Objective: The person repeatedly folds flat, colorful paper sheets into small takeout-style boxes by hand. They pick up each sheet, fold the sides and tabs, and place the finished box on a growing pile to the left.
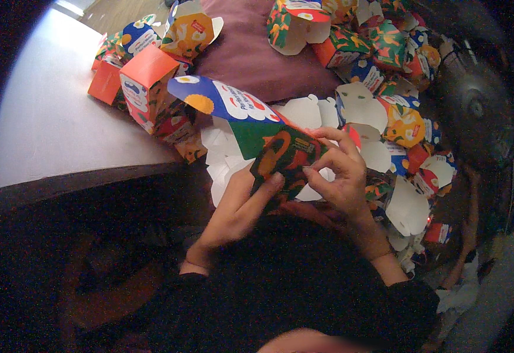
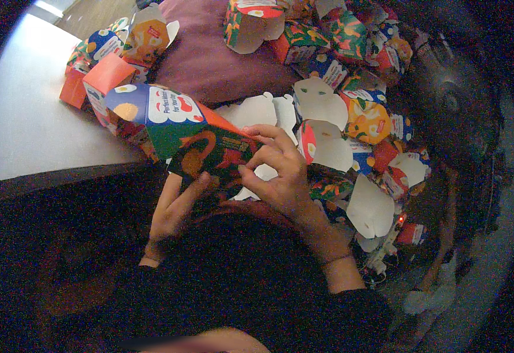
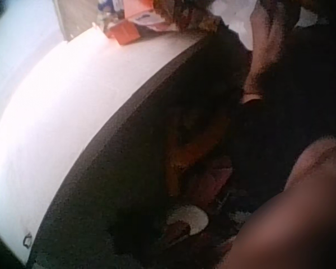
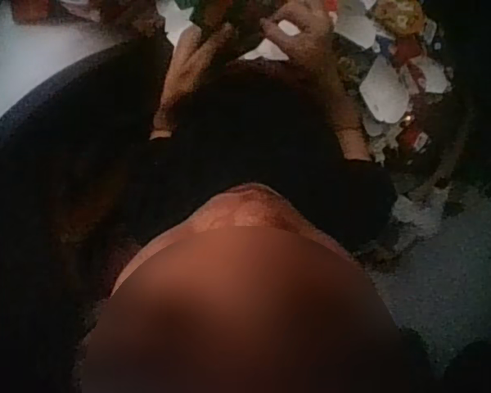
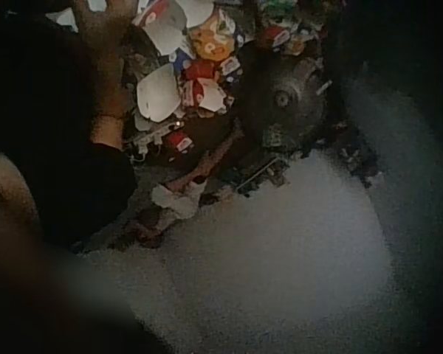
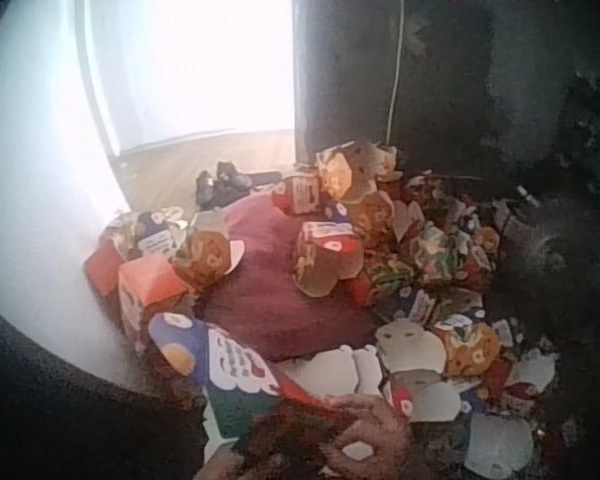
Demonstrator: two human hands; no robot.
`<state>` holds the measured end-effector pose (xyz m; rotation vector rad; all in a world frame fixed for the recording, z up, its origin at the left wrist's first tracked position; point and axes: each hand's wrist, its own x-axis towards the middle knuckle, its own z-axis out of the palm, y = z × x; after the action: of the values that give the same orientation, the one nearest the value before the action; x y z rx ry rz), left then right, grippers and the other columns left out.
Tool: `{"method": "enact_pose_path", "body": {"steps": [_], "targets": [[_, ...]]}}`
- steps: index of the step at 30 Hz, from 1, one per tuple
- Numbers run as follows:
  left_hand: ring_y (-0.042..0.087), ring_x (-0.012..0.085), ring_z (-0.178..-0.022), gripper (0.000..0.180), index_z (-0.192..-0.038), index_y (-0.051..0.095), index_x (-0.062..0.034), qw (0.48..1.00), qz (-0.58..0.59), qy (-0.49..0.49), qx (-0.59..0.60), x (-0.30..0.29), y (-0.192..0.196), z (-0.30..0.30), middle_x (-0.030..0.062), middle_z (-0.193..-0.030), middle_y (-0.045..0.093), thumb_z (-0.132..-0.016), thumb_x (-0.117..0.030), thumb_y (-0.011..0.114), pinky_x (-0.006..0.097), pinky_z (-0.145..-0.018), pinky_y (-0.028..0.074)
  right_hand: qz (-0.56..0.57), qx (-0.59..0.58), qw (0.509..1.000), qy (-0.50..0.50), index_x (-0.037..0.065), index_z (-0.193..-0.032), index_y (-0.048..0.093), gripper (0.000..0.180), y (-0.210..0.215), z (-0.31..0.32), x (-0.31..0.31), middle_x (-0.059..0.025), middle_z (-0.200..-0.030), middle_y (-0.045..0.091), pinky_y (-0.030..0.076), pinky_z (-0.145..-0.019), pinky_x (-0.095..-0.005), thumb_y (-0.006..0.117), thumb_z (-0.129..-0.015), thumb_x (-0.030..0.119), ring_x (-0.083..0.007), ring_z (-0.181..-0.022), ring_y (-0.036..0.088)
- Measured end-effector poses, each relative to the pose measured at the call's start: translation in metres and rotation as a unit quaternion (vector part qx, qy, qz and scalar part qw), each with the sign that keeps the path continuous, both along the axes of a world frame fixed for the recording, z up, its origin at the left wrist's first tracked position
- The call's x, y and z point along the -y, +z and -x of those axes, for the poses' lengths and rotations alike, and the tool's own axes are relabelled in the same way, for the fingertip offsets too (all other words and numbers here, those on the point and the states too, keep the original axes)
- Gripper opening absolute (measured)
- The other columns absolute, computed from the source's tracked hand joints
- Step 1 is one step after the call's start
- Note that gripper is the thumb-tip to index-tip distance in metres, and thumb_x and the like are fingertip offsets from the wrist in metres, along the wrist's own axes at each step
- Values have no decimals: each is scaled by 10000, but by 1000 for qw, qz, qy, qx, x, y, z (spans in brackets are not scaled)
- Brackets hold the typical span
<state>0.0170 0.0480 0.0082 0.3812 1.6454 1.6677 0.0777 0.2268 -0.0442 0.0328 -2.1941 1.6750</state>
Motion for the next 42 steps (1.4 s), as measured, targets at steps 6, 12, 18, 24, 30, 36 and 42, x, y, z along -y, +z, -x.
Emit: {"method": "enact_pose_path", "body": {"steps": [6,12,18,24,30,36,42], "targets": [[502,144,-975,307,-1172,460,-6,989,-47,52,130,4,2,-2,86,-1073,533,-914,-172,466,278,-830,418,52,-11,998,37,22,-785,588,208,-9,-6,-4,-157,-1165,458,382,-960,-410,737,-640,3,-263,-1118,482],[435,184,-1125,371,-1221,390,-20,982,-154,108,-8,-5,-23,-5,114,-1270,389,-880,-118,500,316,-926,382,51,-31,997,-45,88,-1019,609,415,-3,-8,5,-68,-900,520,433,-720,-313,772,-643,154,-188,-790,502],[486,172,-1061,282,-1130,463,-3,999,-45,3,-22,4,-29,-9,134,-1168,475,-870,-105,494,310,-855,428,-177,-70,982,14,125,-1144,603,477,24,-5,-14,-113,-1026,568,481,-715,-323,716,-681,139,-232,-874,584],[537,171,-996,285,-1125,502,22,997,-21,-66,-39,1,-26,-7,106,-1057,562,-879,-121,498,315,-867,431,-129,-101,981,107,80,-1003,653,295,22,8,-23,-113,-1011,627,511,-729,-327,665,-709,80,-251,-895,633],[441,186,-1145,524,-1273,376,3,985,-129,-102,57,0,-21,-2,112,-1203,478,-839,-163,617,336,-970,353,-169,-105,980,32,49,-884,648,159,13,11,-33,-93,-851,665,518,-675,-323,644,-725,43,-248,-803,656],[484,178,-1102,534,-1276,369,0,990,-46,-73,109,0,-15,-7,83,-1184,507,-836,-171,621,320,-940,386,-208,-177,959,-78,38,-890,657,153,11,14,-28,-94,-861,674,528,-627,-318,614,-743,38,-249,-751,665],[559,152,-978,399,-1212,442,3,969,-98,0,226,4,-15,-1,76,-1094,570,-869,-155,572,297,-855,450,-235,-202,951,15,112,-897,679,181,20,9,-27,-124,-901,671,487,-523,-281,630,-724,133,-196,-616,632]]}}
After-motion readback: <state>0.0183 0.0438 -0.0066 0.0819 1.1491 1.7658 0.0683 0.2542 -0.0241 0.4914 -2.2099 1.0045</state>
